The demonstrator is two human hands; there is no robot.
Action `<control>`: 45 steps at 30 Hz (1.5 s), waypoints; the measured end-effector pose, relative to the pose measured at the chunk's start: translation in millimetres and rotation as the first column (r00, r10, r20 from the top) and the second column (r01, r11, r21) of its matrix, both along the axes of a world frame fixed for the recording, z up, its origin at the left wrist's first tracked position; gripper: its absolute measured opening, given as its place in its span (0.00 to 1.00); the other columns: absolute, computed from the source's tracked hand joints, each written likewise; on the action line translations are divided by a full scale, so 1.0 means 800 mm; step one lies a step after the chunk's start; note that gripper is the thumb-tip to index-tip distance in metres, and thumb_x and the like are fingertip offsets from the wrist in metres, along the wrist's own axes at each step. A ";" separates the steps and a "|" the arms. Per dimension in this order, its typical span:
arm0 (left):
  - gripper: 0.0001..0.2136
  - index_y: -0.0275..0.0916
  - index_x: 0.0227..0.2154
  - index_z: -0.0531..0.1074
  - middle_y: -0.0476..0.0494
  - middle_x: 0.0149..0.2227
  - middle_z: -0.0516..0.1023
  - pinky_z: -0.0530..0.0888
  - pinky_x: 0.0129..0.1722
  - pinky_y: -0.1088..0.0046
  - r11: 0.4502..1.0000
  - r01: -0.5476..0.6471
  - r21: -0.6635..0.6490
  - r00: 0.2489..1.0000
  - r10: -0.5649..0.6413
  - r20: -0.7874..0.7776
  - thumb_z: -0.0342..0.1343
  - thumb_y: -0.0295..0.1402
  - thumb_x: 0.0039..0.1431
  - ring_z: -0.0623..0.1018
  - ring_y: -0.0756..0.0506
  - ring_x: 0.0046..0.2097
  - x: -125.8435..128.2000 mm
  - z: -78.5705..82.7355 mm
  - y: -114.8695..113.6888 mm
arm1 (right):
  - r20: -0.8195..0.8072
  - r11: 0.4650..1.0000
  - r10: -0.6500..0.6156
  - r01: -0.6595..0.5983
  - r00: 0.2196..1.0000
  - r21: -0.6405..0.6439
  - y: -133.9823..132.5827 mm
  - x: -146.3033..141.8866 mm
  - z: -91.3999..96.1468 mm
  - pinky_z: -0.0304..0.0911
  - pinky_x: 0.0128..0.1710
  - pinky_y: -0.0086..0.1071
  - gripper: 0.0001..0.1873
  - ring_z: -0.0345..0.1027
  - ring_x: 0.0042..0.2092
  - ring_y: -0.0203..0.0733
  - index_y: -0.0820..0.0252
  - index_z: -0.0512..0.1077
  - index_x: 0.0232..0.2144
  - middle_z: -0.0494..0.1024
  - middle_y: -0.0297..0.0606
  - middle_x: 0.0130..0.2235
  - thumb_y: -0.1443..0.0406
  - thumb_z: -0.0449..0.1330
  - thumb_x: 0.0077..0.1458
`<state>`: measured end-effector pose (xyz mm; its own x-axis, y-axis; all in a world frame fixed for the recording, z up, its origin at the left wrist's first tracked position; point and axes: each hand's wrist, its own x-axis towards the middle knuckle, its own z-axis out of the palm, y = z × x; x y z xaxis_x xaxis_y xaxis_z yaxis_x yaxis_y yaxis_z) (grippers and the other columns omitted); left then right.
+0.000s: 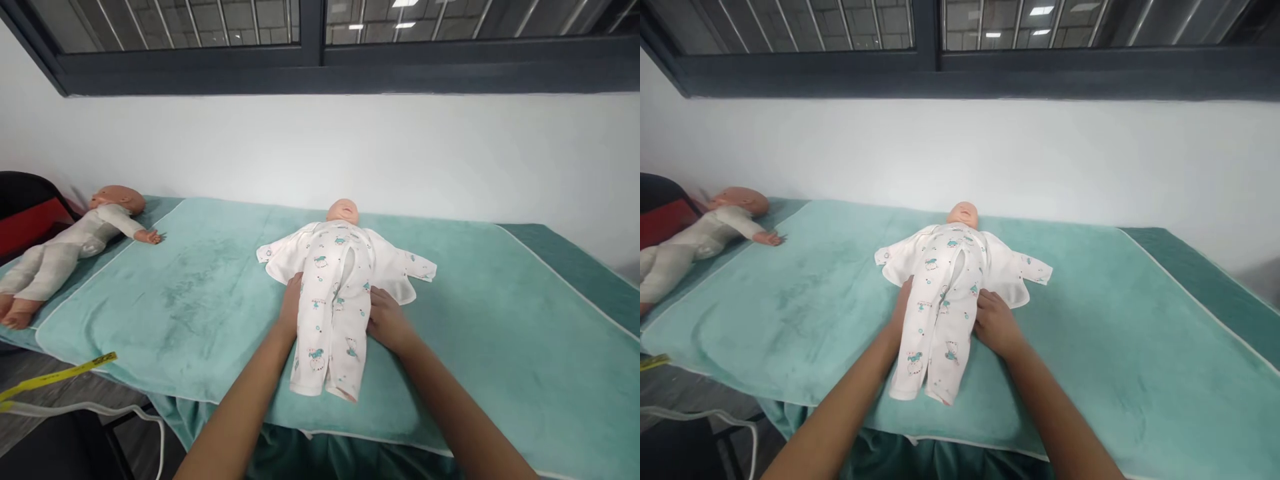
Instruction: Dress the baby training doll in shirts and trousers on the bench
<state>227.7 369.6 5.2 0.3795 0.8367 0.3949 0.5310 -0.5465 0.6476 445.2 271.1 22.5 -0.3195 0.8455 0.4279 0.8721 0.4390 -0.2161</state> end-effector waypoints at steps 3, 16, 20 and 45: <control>0.05 0.37 0.35 0.73 0.40 0.40 0.77 0.71 0.47 0.62 0.999 -0.016 0.045 1.000 0.017 -0.023 0.53 0.30 0.61 0.74 0.40 0.45 -0.004 0.004 -0.003 | 0.016 0.992 -0.129 0.129 0.991 -0.010 0.004 -0.002 -0.001 0.62 0.48 0.40 0.16 0.65 0.50 0.49 0.59 0.78 0.40 0.78 0.45 0.46 0.74 0.54 0.54; 0.12 0.40 0.34 0.76 0.42 0.40 0.76 0.71 0.47 0.62 0.996 -0.023 0.086 0.999 0.026 -0.031 0.48 0.24 0.58 0.73 0.42 0.46 -0.052 0.006 -0.052 | -0.139 0.985 -0.148 0.158 0.979 0.067 -0.075 0.043 -0.011 0.60 0.58 0.46 0.30 0.71 0.53 0.43 0.55 0.76 0.46 0.79 0.38 0.49 0.79 0.46 0.49; 0.15 0.39 0.43 0.75 0.41 0.48 0.74 0.72 0.51 0.67 0.956 -0.281 -0.079 0.955 0.287 0.078 0.47 0.24 0.56 0.73 0.44 0.51 -0.067 0.017 -0.007 | -0.430 0.868 -0.473 0.491 0.769 -0.076 -0.076 0.065 -0.015 0.66 0.51 0.41 0.19 0.72 0.49 0.44 0.58 0.72 0.49 0.78 0.42 0.49 0.68 0.49 0.58; 0.11 0.42 0.38 0.71 0.45 0.37 0.80 0.66 0.36 0.71 0.818 -0.515 -0.256 0.850 0.526 -0.032 0.50 0.43 0.62 0.77 0.43 0.38 -0.065 0.031 0.052 | -0.359 0.943 -0.239 0.127 0.902 -0.308 0.047 -0.054 0.125 0.61 0.40 0.35 0.11 0.67 0.37 0.39 0.57 0.68 0.26 0.75 0.34 0.34 0.60 0.54 0.59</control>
